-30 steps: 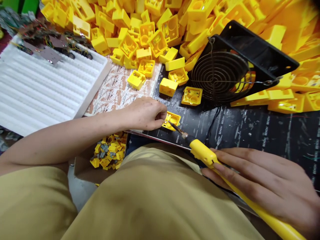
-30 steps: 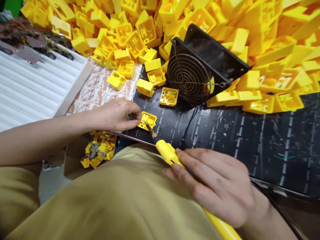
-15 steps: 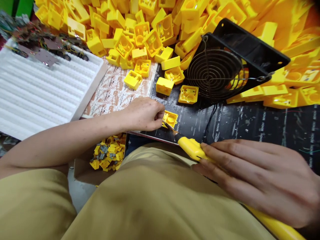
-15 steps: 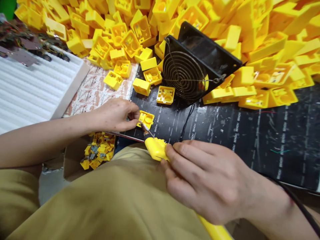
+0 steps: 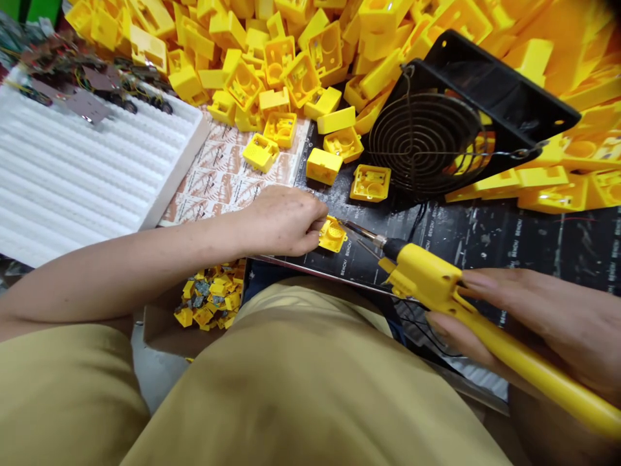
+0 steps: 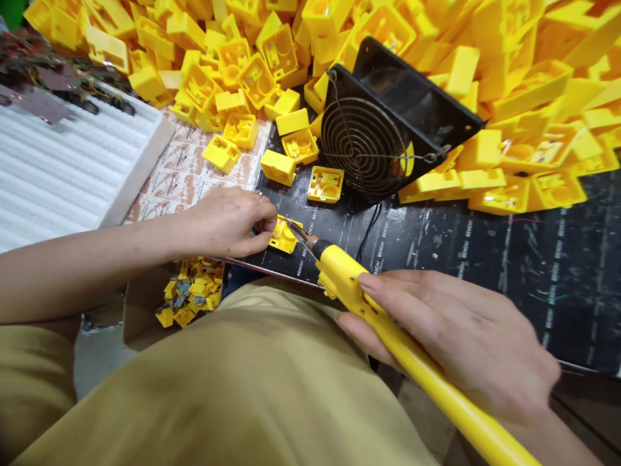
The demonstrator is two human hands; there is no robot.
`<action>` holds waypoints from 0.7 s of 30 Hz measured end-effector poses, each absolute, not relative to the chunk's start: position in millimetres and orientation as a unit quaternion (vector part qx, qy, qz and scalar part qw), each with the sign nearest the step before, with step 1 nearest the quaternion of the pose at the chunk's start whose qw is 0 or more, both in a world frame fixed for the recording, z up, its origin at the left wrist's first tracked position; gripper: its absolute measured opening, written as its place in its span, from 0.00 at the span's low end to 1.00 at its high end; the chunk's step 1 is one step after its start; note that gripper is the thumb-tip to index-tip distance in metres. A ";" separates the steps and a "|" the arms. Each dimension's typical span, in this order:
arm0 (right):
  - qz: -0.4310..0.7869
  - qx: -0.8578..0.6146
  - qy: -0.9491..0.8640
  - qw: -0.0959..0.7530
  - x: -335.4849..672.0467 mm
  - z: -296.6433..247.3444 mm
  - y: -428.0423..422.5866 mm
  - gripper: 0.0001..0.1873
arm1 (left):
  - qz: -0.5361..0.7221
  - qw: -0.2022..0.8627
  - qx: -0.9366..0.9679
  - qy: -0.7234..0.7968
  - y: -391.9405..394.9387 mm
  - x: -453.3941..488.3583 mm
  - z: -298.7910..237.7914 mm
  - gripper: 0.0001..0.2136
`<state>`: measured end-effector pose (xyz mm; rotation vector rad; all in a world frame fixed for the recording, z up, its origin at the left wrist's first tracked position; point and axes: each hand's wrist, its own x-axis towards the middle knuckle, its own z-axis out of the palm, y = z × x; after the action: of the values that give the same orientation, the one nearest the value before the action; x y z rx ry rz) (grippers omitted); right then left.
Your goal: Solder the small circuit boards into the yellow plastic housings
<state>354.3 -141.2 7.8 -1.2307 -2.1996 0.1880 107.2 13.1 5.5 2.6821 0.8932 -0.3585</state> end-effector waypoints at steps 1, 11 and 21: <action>0.069 -0.453 -0.835 0.303 353.1 8.5 -139.8 0.35 | -0.128 0.139 0.932 0.309 12.9 107.4 6.4 0.08; 0.085 -0.455 -0.822 0.332 346.0 9.7 -141.1 0.36 | -0.132 0.150 0.931 0.306 13.2 111.9 7.3 0.07; 0.073 -0.486 -0.813 0.314 361.7 -5.8 -135.0 0.33 | 0.108 0.321 0.881 0.330 20.2 34.4 1.7 0.11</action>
<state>361.7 -135.0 -5.8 -1.2799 -2.1417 0.1919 34.4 20.2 1.7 2.3156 0.8661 0.2835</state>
